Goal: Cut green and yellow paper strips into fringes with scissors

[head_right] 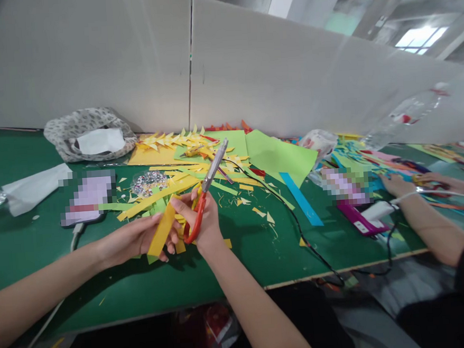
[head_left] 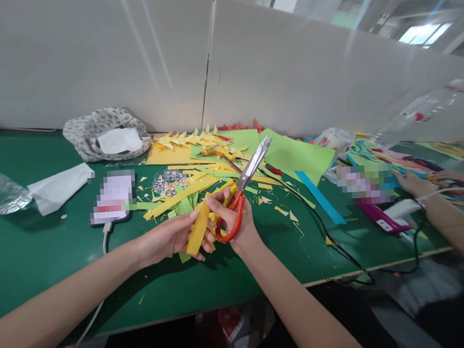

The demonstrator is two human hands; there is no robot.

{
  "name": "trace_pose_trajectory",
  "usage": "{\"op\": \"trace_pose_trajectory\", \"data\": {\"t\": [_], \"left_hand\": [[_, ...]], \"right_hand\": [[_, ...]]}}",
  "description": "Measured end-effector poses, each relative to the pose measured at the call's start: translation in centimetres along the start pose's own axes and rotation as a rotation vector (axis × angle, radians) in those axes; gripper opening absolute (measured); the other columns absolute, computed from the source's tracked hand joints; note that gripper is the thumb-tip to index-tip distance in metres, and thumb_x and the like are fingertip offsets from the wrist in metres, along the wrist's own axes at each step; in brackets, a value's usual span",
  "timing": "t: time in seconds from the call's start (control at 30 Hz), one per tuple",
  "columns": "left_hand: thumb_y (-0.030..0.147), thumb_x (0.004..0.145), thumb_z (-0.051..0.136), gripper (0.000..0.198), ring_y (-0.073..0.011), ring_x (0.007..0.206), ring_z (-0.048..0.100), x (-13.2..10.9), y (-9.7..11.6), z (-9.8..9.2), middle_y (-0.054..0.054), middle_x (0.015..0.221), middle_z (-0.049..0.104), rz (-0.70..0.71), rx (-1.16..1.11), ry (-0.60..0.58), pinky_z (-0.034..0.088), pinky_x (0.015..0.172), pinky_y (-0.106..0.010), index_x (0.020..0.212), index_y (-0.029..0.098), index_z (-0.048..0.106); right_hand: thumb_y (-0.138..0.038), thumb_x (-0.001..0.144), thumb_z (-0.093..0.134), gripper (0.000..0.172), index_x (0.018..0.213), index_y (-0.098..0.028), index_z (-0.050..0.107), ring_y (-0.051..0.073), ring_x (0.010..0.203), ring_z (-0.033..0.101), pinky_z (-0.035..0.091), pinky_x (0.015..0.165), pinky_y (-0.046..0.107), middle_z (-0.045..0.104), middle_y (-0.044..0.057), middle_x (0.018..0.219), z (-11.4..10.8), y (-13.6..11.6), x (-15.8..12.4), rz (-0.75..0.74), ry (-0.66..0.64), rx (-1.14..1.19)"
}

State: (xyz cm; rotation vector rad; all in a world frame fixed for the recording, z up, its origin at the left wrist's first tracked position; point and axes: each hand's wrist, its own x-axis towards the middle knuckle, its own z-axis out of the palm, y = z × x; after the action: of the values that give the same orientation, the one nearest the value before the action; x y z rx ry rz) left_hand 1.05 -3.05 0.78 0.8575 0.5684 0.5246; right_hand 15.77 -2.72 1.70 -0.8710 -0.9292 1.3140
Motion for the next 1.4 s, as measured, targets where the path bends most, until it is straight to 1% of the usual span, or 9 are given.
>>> {"op": "trace_pose_trajectory", "data": {"t": [0.2,0.43,0.63,0.73,0.9,0.97,1.2,1.3,1.4], "left_hand": [[0.038,0.078,0.057,0.025,-0.0159,0.064,0.064,0.1,-0.1,0.3,-0.007,0.076,0.068,0.085,0.198,0.183,0.049,0.065,-0.029,0.087,0.014,0.061],[0.040,0.079,0.056,0.026,-0.0133,0.062,0.064,0.4,-0.3,-0.1,-0.004,0.077,0.069,0.163,0.225,0.253,0.049,0.063,-0.025,0.084,0.016,0.061],[0.038,0.078,0.057,0.023,-0.0131,0.061,0.064,0.5,-0.3,-0.2,-0.004,0.074,0.069,0.175,0.179,0.262,0.049,0.061,-0.024,0.079,0.015,0.060],[0.034,0.079,0.057,0.021,-0.0123,0.057,0.063,0.4,-0.2,-0.5,-0.005,0.069,0.068,0.107,0.090,0.192,0.048,0.056,-0.022,0.082,0.013,0.061],[0.027,0.082,0.055,0.016,-0.0115,0.050,0.061,0.2,-0.1,-0.8,-0.004,0.063,0.065,0.016,-0.038,0.017,0.046,0.050,-0.020,0.077,0.013,0.060],[0.026,0.083,0.054,0.015,-0.0121,0.052,0.062,0.1,-0.1,-0.9,-0.005,0.065,0.066,0.004,-0.044,-0.018,0.047,0.050,-0.021,0.077,0.013,0.059],[0.029,0.081,0.055,0.019,-0.0111,0.046,0.057,-0.1,-0.3,-1.1,-0.002,0.055,0.061,0.040,-0.078,-0.142,0.046,0.049,-0.021,0.070,0.014,0.055],[0.029,0.081,0.055,0.018,-0.0107,0.046,0.057,-0.2,-0.3,-1.2,-0.002,0.056,0.061,0.022,-0.126,-0.179,0.048,0.050,-0.022,0.070,0.015,0.055],[0.034,0.081,0.054,0.020,-0.0125,0.052,0.060,-0.2,-0.2,-1.0,-0.004,0.062,0.064,-0.008,-0.089,-0.175,0.049,0.053,-0.024,0.077,0.014,0.059]], "right_hand": [[-0.027,0.055,0.074,0.037,0.070,-0.022,0.040,0.012,0.057,0.058,0.049,0.059,0.028,0.056,-0.006,0.065,-0.3,0.2,0.3,-0.075,0.111,-0.252],[-0.027,0.059,0.072,0.032,0.071,-0.022,0.042,0.014,0.055,0.059,0.049,0.062,0.032,0.059,-0.004,0.065,-1.0,0.8,0.3,-0.061,-0.065,-0.398],[-0.028,0.063,0.070,0.028,0.074,-0.021,0.044,0.015,0.061,0.061,0.049,0.069,0.033,0.060,-0.004,0.066,-1.5,0.3,0.8,-0.167,0.141,-0.421],[-0.032,0.063,0.070,0.032,0.074,-0.022,0.042,0.015,0.063,0.063,0.050,0.070,0.034,0.059,-0.005,0.065,-1.6,-0.5,1.0,-0.119,0.162,-0.268],[-0.025,0.056,0.075,0.035,0.068,-0.021,0.042,0.018,0.082,0.063,0.048,0.078,0.035,0.059,-0.004,0.069,-1.4,-1.2,0.6,0.134,-0.189,-0.070],[-0.023,0.054,0.076,0.037,0.067,-0.022,0.041,0.019,0.081,0.063,0.048,0.078,0.036,0.058,-0.005,0.067,-1.2,-1.2,0.3,0.180,-0.254,-0.006],[-0.021,0.053,0.076,0.039,0.069,-0.022,0.040,0.016,0.078,0.063,0.047,0.078,0.035,0.062,-0.004,0.077,-1.1,-1.3,0.2,0.214,-0.306,0.042],[-0.021,0.054,0.076,0.040,0.067,-0.022,0.038,0.014,0.070,0.061,0.047,0.075,0.033,0.060,-0.005,0.070,-1.0,-1.3,0.1,0.210,-0.355,0.036],[-0.019,0.052,0.077,0.043,0.066,-0.022,0.037,0.010,0.058,0.056,0.047,0.064,0.027,0.052,-0.009,0.062,-0.9,-1.3,0.1,0.133,-0.289,-0.012]]}}
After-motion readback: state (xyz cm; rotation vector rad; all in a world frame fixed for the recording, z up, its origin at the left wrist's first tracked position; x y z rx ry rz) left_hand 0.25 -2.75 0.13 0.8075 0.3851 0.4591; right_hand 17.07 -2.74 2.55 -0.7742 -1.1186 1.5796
